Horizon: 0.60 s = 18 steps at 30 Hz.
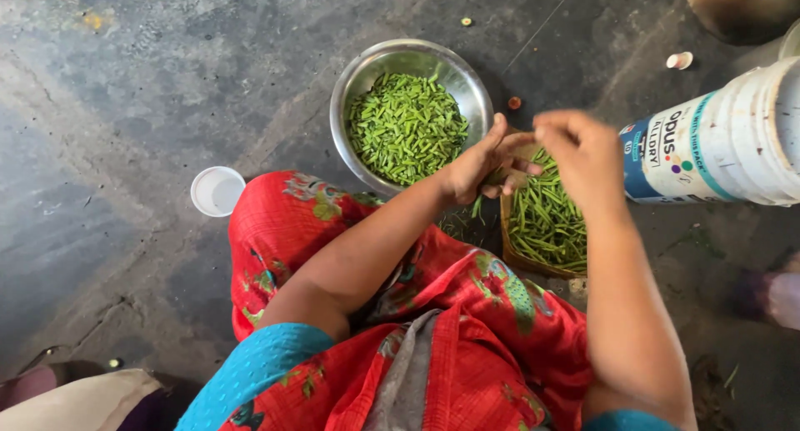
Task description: The person sits on the floor and repeatedly picks up green beans from a wooden board, snaps off the ends by hand, and places the trimmed pieces into a metal bowl. The process continues throughout the clip with the bowl gradually filling.
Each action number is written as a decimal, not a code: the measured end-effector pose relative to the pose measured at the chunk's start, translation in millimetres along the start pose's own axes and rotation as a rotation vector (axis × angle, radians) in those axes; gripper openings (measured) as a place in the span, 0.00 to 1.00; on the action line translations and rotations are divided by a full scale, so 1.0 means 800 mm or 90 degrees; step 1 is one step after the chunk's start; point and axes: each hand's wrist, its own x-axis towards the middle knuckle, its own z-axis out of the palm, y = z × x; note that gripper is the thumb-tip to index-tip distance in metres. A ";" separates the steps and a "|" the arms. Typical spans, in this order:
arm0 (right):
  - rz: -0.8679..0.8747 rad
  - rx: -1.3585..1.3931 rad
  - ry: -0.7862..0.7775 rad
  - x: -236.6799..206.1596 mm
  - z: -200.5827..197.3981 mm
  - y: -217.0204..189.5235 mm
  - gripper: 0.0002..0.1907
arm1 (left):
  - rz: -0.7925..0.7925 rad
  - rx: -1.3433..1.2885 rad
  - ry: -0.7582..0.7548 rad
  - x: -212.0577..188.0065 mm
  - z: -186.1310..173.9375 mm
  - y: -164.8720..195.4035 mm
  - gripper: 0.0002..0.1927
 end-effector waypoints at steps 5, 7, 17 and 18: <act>0.050 0.044 -0.078 -0.058 0.028 0.027 0.06 | 0.012 0.041 -0.005 -0.009 0.020 0.006 0.57; 0.060 0.079 -0.046 -0.067 0.043 0.043 0.06 | -0.007 0.076 -0.005 -0.006 0.021 -0.004 0.57; 0.076 0.430 0.119 -0.081 -0.011 0.124 0.02 | 0.053 0.305 0.055 0.033 -0.003 -0.069 0.25; 0.074 0.424 0.127 -0.085 -0.014 0.123 0.03 | 0.073 0.283 0.051 0.036 0.000 -0.072 0.20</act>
